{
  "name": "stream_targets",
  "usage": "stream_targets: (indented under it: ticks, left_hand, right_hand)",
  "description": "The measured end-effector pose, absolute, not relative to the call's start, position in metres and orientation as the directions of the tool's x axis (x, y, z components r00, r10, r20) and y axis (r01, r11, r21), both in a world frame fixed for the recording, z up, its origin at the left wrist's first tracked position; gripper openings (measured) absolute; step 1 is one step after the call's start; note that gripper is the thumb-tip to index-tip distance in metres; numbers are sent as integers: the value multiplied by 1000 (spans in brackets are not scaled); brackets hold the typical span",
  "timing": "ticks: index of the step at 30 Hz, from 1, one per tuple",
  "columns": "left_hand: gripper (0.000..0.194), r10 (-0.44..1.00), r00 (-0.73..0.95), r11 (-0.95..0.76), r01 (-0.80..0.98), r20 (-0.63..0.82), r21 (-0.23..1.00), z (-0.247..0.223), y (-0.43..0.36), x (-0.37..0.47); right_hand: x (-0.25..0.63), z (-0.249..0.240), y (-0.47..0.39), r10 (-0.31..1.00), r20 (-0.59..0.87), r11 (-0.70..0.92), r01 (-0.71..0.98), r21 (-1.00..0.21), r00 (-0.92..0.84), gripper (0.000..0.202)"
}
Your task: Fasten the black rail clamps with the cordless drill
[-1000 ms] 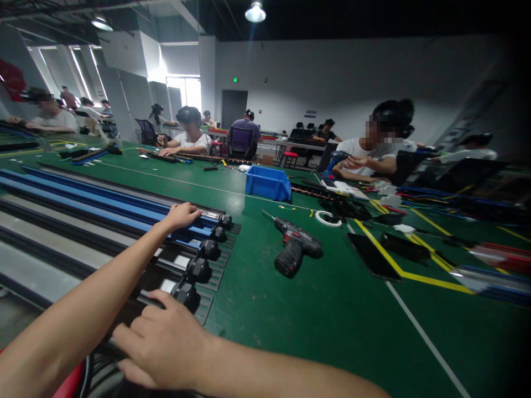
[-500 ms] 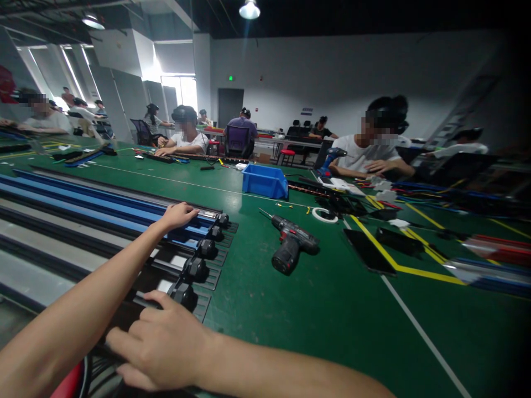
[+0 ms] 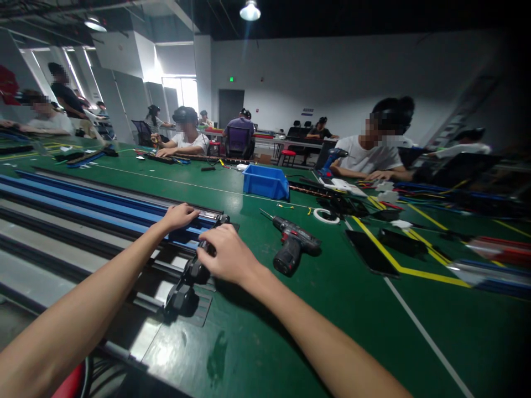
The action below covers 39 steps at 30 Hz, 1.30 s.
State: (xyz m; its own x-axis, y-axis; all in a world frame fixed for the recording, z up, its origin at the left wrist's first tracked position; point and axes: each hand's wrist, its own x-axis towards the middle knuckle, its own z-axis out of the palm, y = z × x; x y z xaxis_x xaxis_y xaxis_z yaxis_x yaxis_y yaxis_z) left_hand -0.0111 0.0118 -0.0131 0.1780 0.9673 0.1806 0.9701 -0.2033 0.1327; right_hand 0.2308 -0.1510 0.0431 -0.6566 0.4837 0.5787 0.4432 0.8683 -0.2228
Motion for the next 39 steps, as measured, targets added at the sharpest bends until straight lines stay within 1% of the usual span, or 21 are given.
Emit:
stream_targets:
  ticks: [2,4,7,10,15,22,26,29,34,36,39]
  left_hand:
    - [64,968,176,-201,971,177,131,-14,12,-12]
    - [64,969,177,-201,971,174,133,-15,13,-13]
    - [66,968,185,-209,968,171,139,-15,15,-14]
    - [66,968,189,-213,967,166,138,-15,16,-15]
    - [64,968,185,-208,969,167,135,-15,15,-14]
    - [65,969,186,-207,970,162,127,-15,15,-13]
    - [65,968,190,-212,968,163,131,-17,17,-14]
    - [64,970,182,-205,969,159,138,-17,17,-14]
    - [63,970,186,-207,970,159,131,-15,14,-13]
    - [63,970,185,-206,970,158,129,-14,14,-12]
    - [62,973,175,-195,973,153,127,-14,14,-12]
  right_hand:
    - [245,32,-126,582,547,796,560,-230,-602,19]
    - [258,17,-106,649,509,729,653,-205,-565,17]
    - [273,-3,-86,714,478,640,753,-151,-511,17]
    - [283,-16,-77,742,472,579,810,-92,-476,21]
    - [290,-25,-75,727,432,600,799,-23,-534,24]
    - [289,-20,-79,757,342,604,796,-43,-557,27]
    - [287,-7,-84,778,281,600,797,-71,-561,29]
    - [287,11,-91,825,253,538,839,-78,-506,34]
    - [290,38,-105,936,133,336,940,-57,-327,40]
    - [291,39,-107,949,92,308,950,-59,-302,39]
    - [291,33,-105,946,64,322,942,-96,-317,38]
